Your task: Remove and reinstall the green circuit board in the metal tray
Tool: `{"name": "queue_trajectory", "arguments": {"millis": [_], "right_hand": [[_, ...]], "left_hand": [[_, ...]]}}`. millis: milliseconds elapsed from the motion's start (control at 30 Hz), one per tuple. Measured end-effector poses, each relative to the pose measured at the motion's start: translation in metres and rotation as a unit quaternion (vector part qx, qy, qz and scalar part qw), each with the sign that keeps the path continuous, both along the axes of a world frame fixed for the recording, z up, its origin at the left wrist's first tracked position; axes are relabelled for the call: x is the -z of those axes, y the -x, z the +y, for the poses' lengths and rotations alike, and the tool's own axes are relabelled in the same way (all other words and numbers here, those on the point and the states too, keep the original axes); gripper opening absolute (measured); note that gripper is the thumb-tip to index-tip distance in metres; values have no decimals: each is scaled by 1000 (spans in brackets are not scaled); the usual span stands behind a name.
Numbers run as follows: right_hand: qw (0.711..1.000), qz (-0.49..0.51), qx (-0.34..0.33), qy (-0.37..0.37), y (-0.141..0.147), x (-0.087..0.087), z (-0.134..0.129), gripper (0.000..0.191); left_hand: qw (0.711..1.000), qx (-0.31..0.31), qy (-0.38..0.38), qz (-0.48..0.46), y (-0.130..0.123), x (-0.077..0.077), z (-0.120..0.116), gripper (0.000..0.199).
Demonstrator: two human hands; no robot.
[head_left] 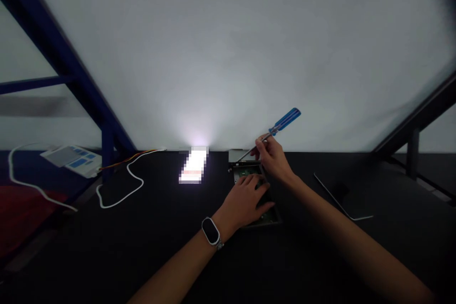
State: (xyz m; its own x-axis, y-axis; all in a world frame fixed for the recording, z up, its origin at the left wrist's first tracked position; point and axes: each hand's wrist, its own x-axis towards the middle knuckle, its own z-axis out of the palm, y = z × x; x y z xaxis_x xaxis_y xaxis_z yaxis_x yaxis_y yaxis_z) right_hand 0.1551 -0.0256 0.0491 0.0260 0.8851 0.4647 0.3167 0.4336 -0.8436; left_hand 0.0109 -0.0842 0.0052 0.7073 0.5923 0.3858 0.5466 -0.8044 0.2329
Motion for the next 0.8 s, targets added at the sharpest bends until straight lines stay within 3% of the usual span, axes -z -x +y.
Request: {"name": "queue_trajectory", "arguments": {"millis": [233,567,800], "right_hand": [[997,-66,-8,40,16,15,0,32],[999,-7,15,40,13,41,-13,38],[999,11,24,47,12,48,-15,44]], "left_hand": [[997,80,-8,-6,-6,-3,-4,27],[994,97,-38,-36,-6,-3,-3,23],[993,98,-39,-44,-6,-3,-3,26]]}}
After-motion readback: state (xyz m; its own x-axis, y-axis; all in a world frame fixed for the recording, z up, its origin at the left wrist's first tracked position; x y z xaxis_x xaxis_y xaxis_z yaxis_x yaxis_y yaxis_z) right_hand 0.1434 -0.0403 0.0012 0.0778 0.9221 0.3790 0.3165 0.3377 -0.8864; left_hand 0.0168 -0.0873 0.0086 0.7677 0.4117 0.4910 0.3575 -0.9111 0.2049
